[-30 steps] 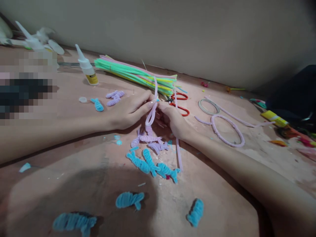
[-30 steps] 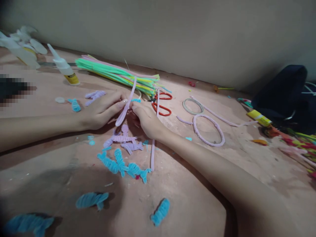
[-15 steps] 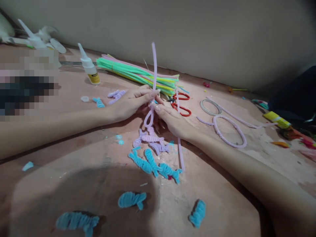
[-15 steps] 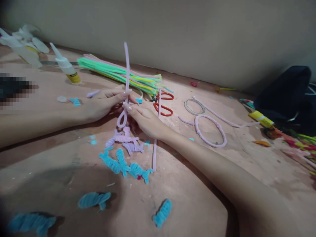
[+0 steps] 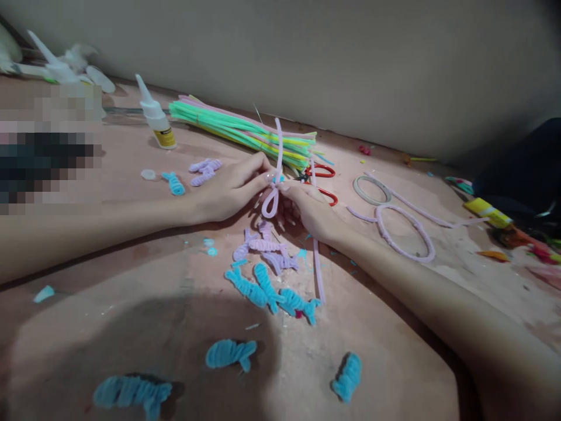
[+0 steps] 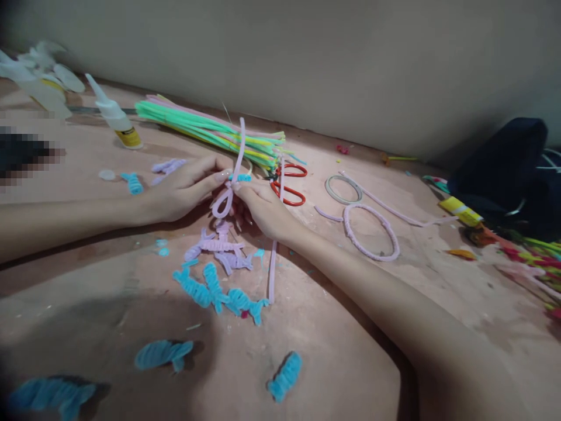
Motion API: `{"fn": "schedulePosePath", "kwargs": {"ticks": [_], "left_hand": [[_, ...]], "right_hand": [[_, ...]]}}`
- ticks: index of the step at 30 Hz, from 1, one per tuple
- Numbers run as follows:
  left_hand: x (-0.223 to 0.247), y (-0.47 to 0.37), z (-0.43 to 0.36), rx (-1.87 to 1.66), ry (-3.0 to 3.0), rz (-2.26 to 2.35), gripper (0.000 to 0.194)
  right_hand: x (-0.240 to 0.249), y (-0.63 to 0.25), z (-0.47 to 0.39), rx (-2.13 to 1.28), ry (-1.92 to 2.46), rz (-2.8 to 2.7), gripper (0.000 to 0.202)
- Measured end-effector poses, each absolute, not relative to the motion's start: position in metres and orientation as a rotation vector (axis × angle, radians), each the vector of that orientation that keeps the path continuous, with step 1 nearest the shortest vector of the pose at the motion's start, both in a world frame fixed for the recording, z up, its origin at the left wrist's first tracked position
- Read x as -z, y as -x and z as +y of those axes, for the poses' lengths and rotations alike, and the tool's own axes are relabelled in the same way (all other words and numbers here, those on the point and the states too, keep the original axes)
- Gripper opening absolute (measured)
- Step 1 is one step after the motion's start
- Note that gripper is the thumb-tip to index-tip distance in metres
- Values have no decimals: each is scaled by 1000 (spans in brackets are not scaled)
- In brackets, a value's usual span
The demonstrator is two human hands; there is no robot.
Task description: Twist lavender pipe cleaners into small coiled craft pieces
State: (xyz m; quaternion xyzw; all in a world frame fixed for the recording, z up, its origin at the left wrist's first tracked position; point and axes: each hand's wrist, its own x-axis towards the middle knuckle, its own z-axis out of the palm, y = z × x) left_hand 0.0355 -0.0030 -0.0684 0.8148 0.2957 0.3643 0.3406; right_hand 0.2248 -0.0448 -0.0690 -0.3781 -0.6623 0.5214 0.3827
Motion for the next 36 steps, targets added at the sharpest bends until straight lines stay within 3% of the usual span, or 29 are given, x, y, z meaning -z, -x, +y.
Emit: {"fn": "schedulePosePath", "kwargs": {"ticks": [8, 15, 25, 36], "left_hand": [[63, -33, -3, -846, -2295, 654, 32], [64, -31, -3, -875, -2304, 634, 30], [67, -39, -12, -918, -1718, 654, 31], [57, -42, -14, -1176, -1721, 765, 29]], "right_hand": [[76, -230, -41, -1274, 866, -1801, 41], [72, -228, -46, -1279, 898, -1839, 55], [67, -231, -44, -1137, 933, -1848, 53], [62, -229, -48, -1401, 977, -1737, 32]]}}
